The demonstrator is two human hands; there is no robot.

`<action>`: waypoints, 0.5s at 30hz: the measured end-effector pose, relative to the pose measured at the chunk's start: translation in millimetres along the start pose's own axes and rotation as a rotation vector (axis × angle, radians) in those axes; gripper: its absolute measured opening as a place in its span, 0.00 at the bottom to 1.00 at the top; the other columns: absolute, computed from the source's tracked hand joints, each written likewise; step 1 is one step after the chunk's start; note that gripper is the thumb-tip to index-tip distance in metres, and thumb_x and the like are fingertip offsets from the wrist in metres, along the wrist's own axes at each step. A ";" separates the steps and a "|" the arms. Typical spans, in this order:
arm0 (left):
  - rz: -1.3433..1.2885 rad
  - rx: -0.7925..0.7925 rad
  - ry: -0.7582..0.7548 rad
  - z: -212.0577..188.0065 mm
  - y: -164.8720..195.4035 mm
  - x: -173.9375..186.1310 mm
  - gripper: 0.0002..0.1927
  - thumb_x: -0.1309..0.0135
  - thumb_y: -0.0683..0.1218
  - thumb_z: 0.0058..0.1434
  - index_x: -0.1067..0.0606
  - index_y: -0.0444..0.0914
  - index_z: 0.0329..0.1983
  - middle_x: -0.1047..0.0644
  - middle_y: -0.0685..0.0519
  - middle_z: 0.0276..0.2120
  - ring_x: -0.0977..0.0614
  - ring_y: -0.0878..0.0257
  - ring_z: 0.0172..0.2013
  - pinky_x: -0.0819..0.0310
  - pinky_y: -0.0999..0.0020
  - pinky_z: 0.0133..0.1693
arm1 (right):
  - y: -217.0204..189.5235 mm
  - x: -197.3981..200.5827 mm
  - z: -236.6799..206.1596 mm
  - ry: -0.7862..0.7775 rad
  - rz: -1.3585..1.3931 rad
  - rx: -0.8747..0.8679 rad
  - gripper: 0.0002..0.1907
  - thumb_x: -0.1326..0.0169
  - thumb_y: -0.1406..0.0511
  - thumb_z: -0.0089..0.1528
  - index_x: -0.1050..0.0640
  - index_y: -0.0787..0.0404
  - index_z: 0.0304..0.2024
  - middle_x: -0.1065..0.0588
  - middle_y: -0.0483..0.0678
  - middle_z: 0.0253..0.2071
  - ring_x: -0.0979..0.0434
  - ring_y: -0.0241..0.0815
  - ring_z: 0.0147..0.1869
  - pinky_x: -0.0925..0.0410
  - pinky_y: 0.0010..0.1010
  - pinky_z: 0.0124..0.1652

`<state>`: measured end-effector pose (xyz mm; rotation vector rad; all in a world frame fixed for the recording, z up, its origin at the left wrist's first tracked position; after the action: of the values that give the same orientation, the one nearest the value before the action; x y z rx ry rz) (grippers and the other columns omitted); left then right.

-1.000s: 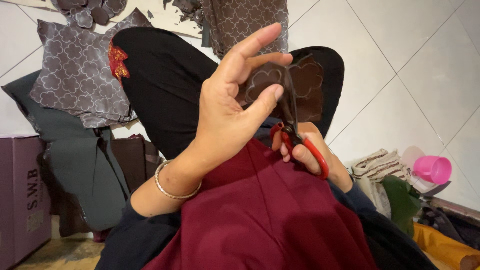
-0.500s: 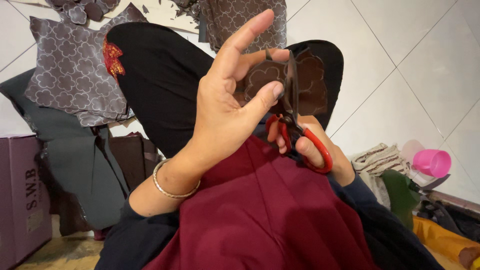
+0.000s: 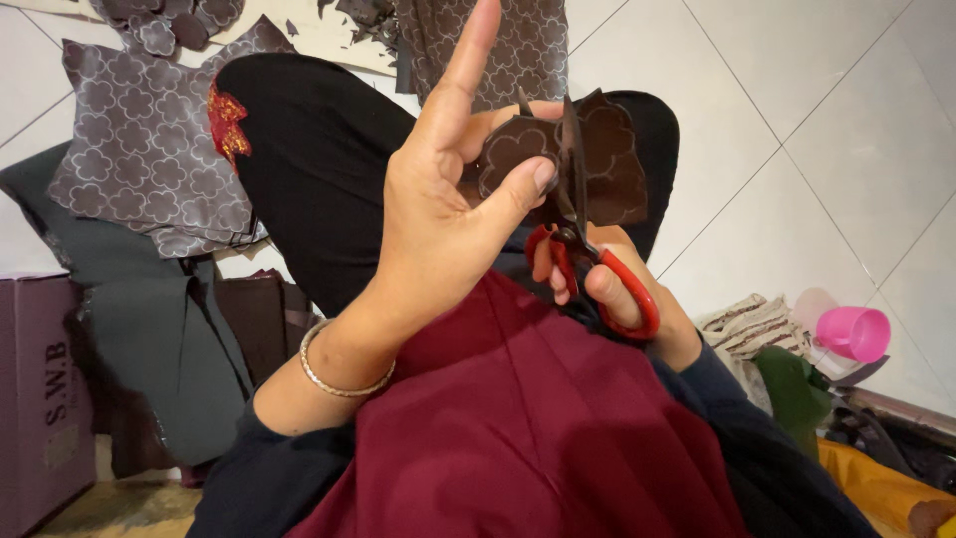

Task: The person sits on the floor and uses red-handled scissors to cut a brown patterned fabric into small flower-shaped pieces. The person repeatedly picks up fabric pieces, trims them along the pattern, and places the finished shapes on the floor.

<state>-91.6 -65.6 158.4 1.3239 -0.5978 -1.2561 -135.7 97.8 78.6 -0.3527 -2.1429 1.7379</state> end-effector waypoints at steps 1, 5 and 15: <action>0.006 -0.012 -0.002 0.4 1.2 0.2 0.40 0.46 0.35 0.65 0.52 0.32 0.75 0.45 0.43 0.76 0.19 0.61 0.61 0.17 0.73 0.59 | -0.9 0.1 1.5 -0.004 -0.007 0.012 0.44 0.53 0.29 0.60 0.26 0.65 0.38 0.28 0.46 0.33 0.29 0.35 0.34 0.34 0.26 0.36; 0.020 -0.058 -0.012 1.7 3.7 0.2 0.40 0.45 0.35 0.66 0.52 0.32 0.75 0.48 0.44 0.77 0.19 0.61 0.61 0.17 0.73 0.60 | -2.4 0.5 4.3 -0.016 -0.027 0.056 0.43 0.54 0.29 0.61 0.26 0.64 0.37 0.29 0.45 0.32 0.30 0.34 0.34 0.35 0.26 0.36; 0.004 -0.043 -0.011 1.0 2.2 1.6 0.40 0.45 0.34 0.65 0.52 0.33 0.75 0.50 0.45 0.78 0.19 0.61 0.60 0.18 0.73 0.60 | 8.9 4.4 2.8 0.019 0.025 0.036 0.41 0.52 0.29 0.60 0.27 0.61 0.37 0.31 0.43 0.32 0.31 0.33 0.33 0.33 0.24 0.34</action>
<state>-91.3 -67.8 160.2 1.2807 -0.5779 -1.2671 -141.1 99.0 70.0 -0.3857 -2.0993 1.7775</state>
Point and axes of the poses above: each hand's wrist, its own z-axis towards the middle knuckle, its own x-axis out of the back of the hand, y = z × x, the point moved 10 cm from there along z, towards the middle knuckle
